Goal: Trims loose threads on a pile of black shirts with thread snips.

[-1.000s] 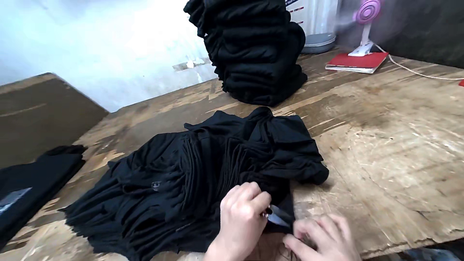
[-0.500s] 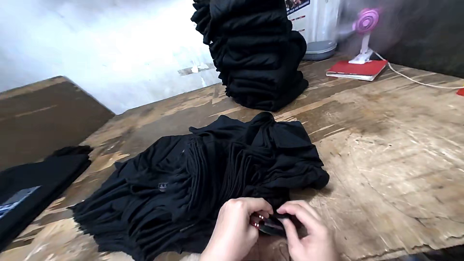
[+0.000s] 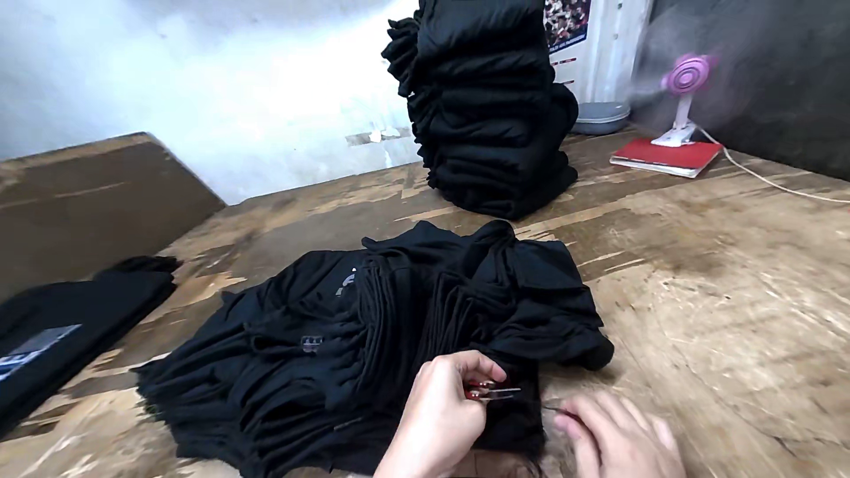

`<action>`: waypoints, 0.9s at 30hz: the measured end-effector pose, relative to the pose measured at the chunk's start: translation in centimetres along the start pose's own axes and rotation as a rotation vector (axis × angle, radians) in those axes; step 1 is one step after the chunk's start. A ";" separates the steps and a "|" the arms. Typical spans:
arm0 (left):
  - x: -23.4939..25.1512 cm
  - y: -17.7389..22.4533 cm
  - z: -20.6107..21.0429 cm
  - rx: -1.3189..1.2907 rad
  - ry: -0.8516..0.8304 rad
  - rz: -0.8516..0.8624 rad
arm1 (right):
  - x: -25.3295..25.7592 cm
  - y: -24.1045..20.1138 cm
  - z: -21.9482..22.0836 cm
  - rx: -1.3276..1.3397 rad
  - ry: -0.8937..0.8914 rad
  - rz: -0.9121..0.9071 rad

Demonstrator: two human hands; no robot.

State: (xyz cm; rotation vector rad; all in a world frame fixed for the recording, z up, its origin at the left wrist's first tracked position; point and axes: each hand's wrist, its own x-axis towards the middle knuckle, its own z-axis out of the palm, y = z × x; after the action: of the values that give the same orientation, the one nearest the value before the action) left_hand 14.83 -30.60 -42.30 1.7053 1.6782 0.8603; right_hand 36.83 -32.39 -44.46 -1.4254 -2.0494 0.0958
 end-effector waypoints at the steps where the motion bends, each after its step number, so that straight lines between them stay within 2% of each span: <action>1: 0.0 0.0 0.1 0.009 0.003 0.000 | -0.1 -0.1 -0.1 0.027 -0.065 0.009; 3: 0.0 0.1 0.2 0.019 0.005 0.000 | -0.2 -1.2 0.5 0.051 -0.071 0.001; 6: -0.1 0.0 0.2 0.013 0.007 0.015 | -0.1 -2.6 3.3 0.016 0.148 -0.100; 8: -0.3 -0.1 0.2 -0.020 -0.010 0.021 | 0.5 -1.9 5.2 -0.003 0.299 -0.205; 10: -0.7 -0.2 0.2 -0.082 -0.020 0.039 | 0.5 -1.1 5.6 0.067 0.358 -0.267; 14: -1.2 -1.0 0.7 -0.098 0.012 0.152 | -0.6 0.3 4.3 0.246 0.227 -0.206; 17: -1.8 -1.7 0.9 -0.014 0.043 0.292 | -1.2 0.9 3.1 0.423 0.208 -0.142; 21: -4.1 -2.4 1.8 0.313 0.304 0.531 | -1.9 1.8 1.5 0.649 0.084 -0.048; 24: -5.1 -3.0 2.6 0.482 0.537 0.617 | -2.5 2.3 1.4 0.776 0.032 -0.033; 27: -5.5 -2.5 3.6 0.594 0.536 0.694 | -2.9 1.5 1.9 0.829 0.039 -0.073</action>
State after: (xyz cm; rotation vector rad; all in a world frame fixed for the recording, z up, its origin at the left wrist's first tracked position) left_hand 16.17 -35.93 -46.76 2.7487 1.7998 1.3040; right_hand 37.67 -33.75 -47.92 -0.8162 -1.7006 0.7783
